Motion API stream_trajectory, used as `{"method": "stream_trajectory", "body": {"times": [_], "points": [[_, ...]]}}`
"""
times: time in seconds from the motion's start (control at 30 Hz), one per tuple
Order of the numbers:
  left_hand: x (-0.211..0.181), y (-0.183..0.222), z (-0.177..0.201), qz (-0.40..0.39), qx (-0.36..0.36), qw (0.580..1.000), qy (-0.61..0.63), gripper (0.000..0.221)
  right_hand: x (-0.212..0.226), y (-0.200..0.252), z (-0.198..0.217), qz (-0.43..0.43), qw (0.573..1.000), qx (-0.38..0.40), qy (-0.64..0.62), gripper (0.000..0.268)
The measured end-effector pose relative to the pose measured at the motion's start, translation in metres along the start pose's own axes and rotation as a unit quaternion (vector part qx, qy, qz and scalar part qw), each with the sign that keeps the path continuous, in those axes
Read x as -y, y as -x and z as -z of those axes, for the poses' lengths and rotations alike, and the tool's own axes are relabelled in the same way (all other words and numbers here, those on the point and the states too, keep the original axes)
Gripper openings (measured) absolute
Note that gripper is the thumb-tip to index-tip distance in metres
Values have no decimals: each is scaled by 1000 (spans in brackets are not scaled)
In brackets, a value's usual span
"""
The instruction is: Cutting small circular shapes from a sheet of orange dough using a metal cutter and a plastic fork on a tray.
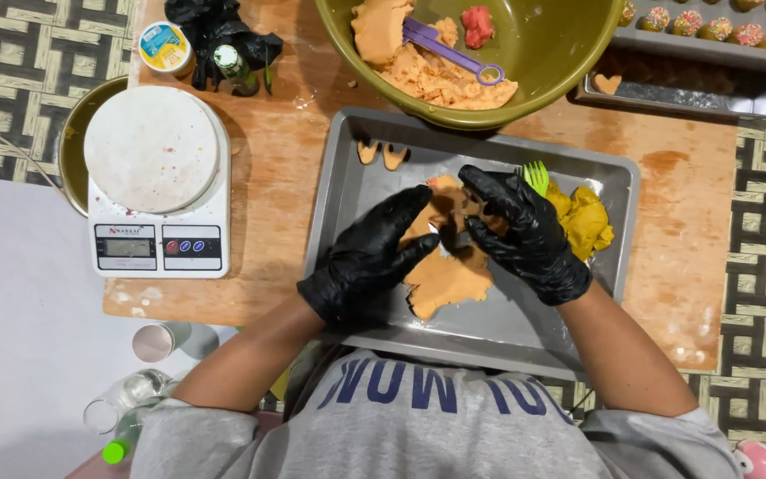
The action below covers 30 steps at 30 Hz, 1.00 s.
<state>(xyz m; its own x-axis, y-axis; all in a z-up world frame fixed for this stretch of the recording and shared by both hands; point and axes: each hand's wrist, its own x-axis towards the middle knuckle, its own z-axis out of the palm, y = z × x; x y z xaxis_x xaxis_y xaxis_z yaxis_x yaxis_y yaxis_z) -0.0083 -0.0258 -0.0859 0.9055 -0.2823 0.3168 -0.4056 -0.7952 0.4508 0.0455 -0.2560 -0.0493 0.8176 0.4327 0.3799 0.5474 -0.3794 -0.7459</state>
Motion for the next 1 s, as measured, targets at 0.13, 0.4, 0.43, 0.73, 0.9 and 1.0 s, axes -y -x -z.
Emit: {"method": "stream_trajectory", "body": {"times": [0.13,0.4,0.43,0.73,0.9,1.0], "points": [[-40,-31,42,307,42,702,642,48,11,0,-7,18,999,-24,15,55],[-33,-45,38,352,51,783,509,27,1,-3,8,51,998,-18,-35,49],[-30,-45,48,294,-19,823,485,23,0,-6,12,68,997,-29,-25,37],[21,-30,35,248,-281,734,566,27,40,3,-42,339,934,85,68,40],[55,-25,25,277,-352,571,688,23,37,-25,-54,258,960,93,64,38],[57,-25,14,241,-361,567,700,22,23,-52,-66,289,896,41,334,38]]}}
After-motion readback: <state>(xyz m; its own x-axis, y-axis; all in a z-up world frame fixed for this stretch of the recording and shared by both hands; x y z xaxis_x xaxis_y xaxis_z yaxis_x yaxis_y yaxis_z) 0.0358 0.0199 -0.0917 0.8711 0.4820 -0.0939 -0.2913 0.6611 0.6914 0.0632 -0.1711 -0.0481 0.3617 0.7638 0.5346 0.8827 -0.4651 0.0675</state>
